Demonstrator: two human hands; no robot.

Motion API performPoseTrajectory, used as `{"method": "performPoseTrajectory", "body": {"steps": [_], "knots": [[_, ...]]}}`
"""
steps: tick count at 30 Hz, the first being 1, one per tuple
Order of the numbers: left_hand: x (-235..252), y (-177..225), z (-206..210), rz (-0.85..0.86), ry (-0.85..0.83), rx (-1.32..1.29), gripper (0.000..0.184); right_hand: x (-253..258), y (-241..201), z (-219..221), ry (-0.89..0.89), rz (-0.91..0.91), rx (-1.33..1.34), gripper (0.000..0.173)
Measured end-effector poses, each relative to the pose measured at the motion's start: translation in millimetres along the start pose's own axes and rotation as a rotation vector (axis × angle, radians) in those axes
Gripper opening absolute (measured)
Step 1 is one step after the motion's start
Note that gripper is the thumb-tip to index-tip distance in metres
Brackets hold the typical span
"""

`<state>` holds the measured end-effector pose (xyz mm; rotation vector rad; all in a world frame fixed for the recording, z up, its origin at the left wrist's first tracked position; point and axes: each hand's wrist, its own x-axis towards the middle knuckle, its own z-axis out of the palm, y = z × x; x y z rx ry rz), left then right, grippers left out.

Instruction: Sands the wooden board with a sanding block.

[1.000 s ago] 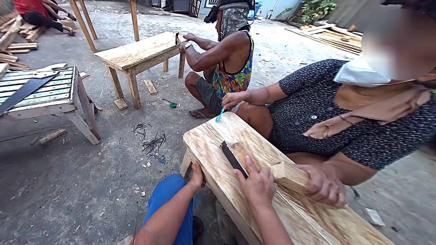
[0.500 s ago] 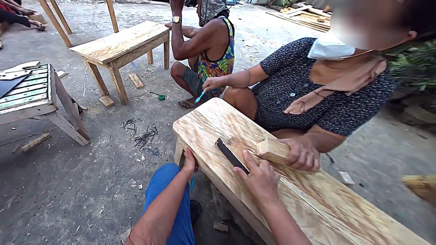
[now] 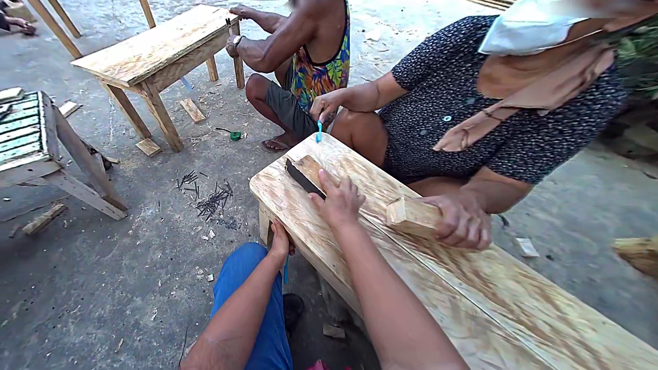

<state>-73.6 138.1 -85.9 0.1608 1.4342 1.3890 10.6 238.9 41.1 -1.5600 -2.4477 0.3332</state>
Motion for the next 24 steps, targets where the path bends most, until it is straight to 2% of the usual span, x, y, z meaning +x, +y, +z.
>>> {"method": "performPoseTrajectory", "body": {"steps": [2,5,8,11,14,20,22,24], "knots": [[-2.9,1.5,-1.1,0.0,-0.004,0.018,0.074,0.0,3.2,0.0,-0.006,-0.044,0.013,0.068],[-3.3,3.0,-1.8,-0.018,-0.002,0.005,0.071,-33.7,25.3,-5.0,0.011,-0.108,-0.031,0.065],[-1.6,3.5,-2.9,-0.021,-0.034,0.005,0.069,-81.5,61.5,-1.0,0.205,-0.24,-0.033,0.059],[-3.2,4.4,-4.0,-0.018,-0.048,-0.014,0.065,-92.1,66.7,5.2,0.323,-0.302,-0.038,0.058],[-3.5,4.0,-3.7,-0.024,-0.054,-0.017,0.065,-64.3,28.1,13.4,0.285,-0.329,0.014,0.053],[-9.5,8.7,-5.8,0.033,-0.088,0.017,0.058,22.4,-98.4,39.1,0.024,-0.33,0.038,0.059],[-13.4,11.5,-9.2,0.035,-0.104,0.043,0.056,35.8,-113.6,44.9,0.014,-0.345,0.009,0.06],[-9.6,7.5,-11.2,0.034,-0.12,0.038,0.056,28.0,-108.3,39.7,-0.019,-0.342,0.01,0.063]]}}
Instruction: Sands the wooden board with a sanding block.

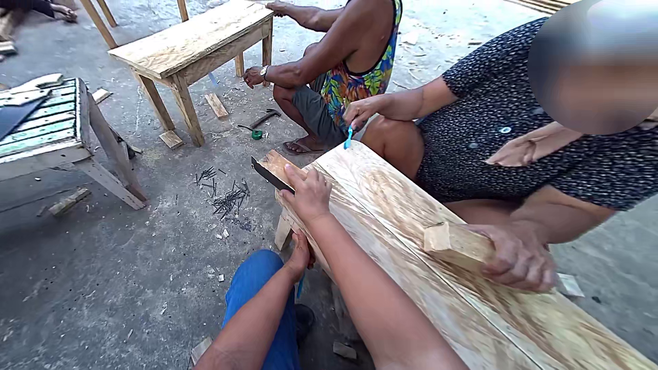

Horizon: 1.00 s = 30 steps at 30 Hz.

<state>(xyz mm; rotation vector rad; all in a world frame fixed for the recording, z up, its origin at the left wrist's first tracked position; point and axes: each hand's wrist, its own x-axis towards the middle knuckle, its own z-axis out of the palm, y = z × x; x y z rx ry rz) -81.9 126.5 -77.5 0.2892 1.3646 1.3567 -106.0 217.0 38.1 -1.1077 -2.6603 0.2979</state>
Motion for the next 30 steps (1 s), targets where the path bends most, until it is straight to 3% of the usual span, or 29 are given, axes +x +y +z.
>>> {"method": "performPoseTrajectory", "body": {"steps": [3,7,10,13,16,19,24,27,30], "knots": [[7.3,-4.5,-0.3,-0.002,-0.015,-0.021,0.055,-52.1,30.2,-9.7,0.036,-0.03,0.009,0.061],[3.6,-0.3,3.3,-0.03,0.004,0.006,0.061,-169.5,94.3,-29.2,0.272,-0.1,-0.039,0.057],[2.7,-0.4,4.1,-0.052,-0.001,0.008,0.064,-255.8,126.7,-59.8,0.222,0.033,-0.054,0.063],[3.9,1.2,5.6,-0.061,0.004,-0.003,0.063,-295.5,147.2,-66.8,0.223,0.154,-0.109,0.061],[4.4,-0.8,6.5,-0.047,0.012,-0.024,0.06,-278.8,141.4,-56.8,0.267,0.162,-0.134,0.063],[6.4,-3.2,6.2,-0.027,0.023,-0.026,0.062,-213.8,122.6,-35.1,0.381,0.111,-0.121,0.061],[7.6,-3.0,10.8,-0.034,0.07,-0.016,0.064,-117.0,82.2,-41.8,0.085,0.262,-0.062,0.062],[8.0,-5.3,12.6,-0.042,0.107,-0.003,0.069,-122.2,81.8,-44.6,0.016,0.281,-0.066,0.063],[8.1,-5.2,11.2,-0.029,0.107,-0.017,0.067,-170.2,98.9,-44.8,0.119,0.195,-0.049,0.063]]}}
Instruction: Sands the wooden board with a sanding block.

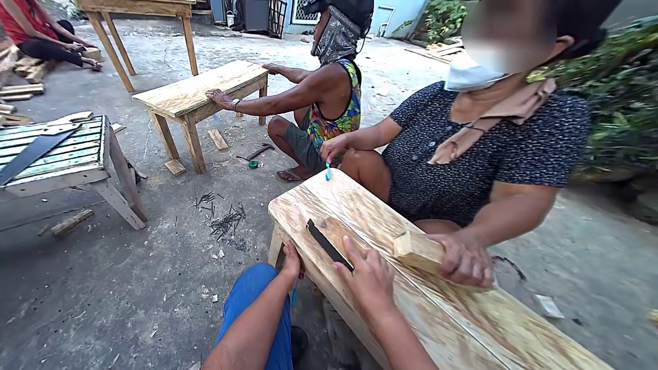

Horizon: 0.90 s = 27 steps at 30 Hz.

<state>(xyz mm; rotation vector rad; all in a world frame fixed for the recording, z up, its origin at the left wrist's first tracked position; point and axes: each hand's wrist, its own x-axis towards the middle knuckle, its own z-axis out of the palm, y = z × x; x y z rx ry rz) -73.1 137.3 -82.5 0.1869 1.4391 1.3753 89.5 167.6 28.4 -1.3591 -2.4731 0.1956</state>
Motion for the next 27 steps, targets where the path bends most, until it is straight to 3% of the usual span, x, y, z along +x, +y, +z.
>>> {"method": "performPoseTrajectory", "body": {"steps": [3,8,11,15,21,24,27], "knots": [[-2.1,1.9,0.5,-0.004,-0.006,-0.014,0.064,-59.3,39.7,-12.2,0.145,-0.085,0.01,0.063],[-1.7,2.6,-1.5,0.018,-0.05,0.023,0.069,-116.4,75.9,-37.1,0.103,0.047,-0.025,0.065],[-0.1,1.1,-2.9,0.018,-0.055,0.007,0.066,-103.4,70.4,-27.3,0.124,0.062,-0.046,0.065],[-0.4,1.2,-4.0,0.008,-0.049,0.009,0.065,-34.7,29.9,-3.4,0.185,0.057,-0.049,0.063],[2.6,-0.2,-2.0,0.003,-0.011,0.012,0.071,61.0,-21.8,-1.1,-0.143,0.155,-0.048,0.064],[3.5,-2.7,-1.0,0.012,0.002,-0.004,0.07,51.4,-12.8,-4.9,-0.182,0.148,-0.039,0.066],[3.8,-1.4,-1.8,-0.004,0.0,-0.003,0.069,5.4,17.2,-7.6,-0.041,0.065,-0.021,0.064]]}}
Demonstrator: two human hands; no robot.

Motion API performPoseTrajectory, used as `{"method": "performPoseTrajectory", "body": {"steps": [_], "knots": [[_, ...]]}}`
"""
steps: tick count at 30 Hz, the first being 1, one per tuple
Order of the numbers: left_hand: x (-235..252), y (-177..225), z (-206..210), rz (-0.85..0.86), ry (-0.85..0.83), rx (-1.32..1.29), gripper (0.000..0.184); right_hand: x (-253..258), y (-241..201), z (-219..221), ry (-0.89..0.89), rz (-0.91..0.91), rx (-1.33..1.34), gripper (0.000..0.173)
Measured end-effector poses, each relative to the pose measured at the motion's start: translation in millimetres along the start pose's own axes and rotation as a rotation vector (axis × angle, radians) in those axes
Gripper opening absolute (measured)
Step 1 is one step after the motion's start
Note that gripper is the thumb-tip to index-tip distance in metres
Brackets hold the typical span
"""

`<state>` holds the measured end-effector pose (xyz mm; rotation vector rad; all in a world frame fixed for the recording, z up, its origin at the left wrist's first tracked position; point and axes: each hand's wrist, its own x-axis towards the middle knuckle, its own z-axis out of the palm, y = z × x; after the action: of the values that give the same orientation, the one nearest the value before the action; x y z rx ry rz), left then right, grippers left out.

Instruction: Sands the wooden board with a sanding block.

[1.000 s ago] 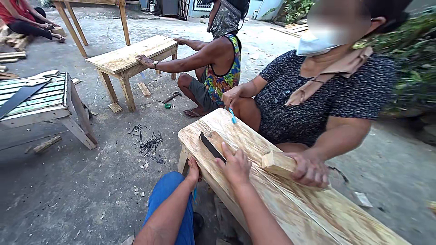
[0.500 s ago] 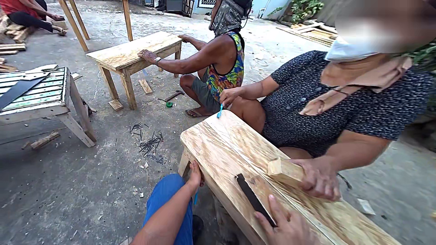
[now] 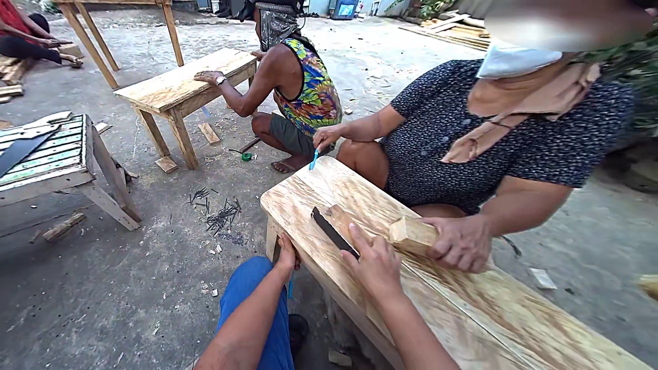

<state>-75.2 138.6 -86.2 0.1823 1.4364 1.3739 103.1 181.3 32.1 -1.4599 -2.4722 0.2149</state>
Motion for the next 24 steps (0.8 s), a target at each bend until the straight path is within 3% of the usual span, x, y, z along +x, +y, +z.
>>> {"method": "performPoseTrajectory", "body": {"steps": [4,7,11,18,24], "knots": [[-3.5,1.9,-0.7,-0.005,-0.014,-0.007,0.067,-71.8,51.4,-8.1,0.173,-0.07,-0.001,0.064],[-3.9,2.5,0.7,-0.012,-0.005,-0.021,0.067,-88.5,60.4,-9.8,0.218,-0.047,-0.026,0.065],[-5.1,1.9,0.4,-0.001,-0.004,-0.005,0.067,-54.9,32.5,7.3,0.288,-0.04,-0.03,0.061],[-2.1,0.8,-0.7,-0.001,0.0,-0.006,0.068,49.6,-42.7,4.9,-0.083,0.106,-0.03,0.063],[-1.6,-0.6,-1.2,-0.005,-0.002,-0.015,0.067,19.3,-14.1,3.2,-0.034,0.039,-0.023,0.065]]}}
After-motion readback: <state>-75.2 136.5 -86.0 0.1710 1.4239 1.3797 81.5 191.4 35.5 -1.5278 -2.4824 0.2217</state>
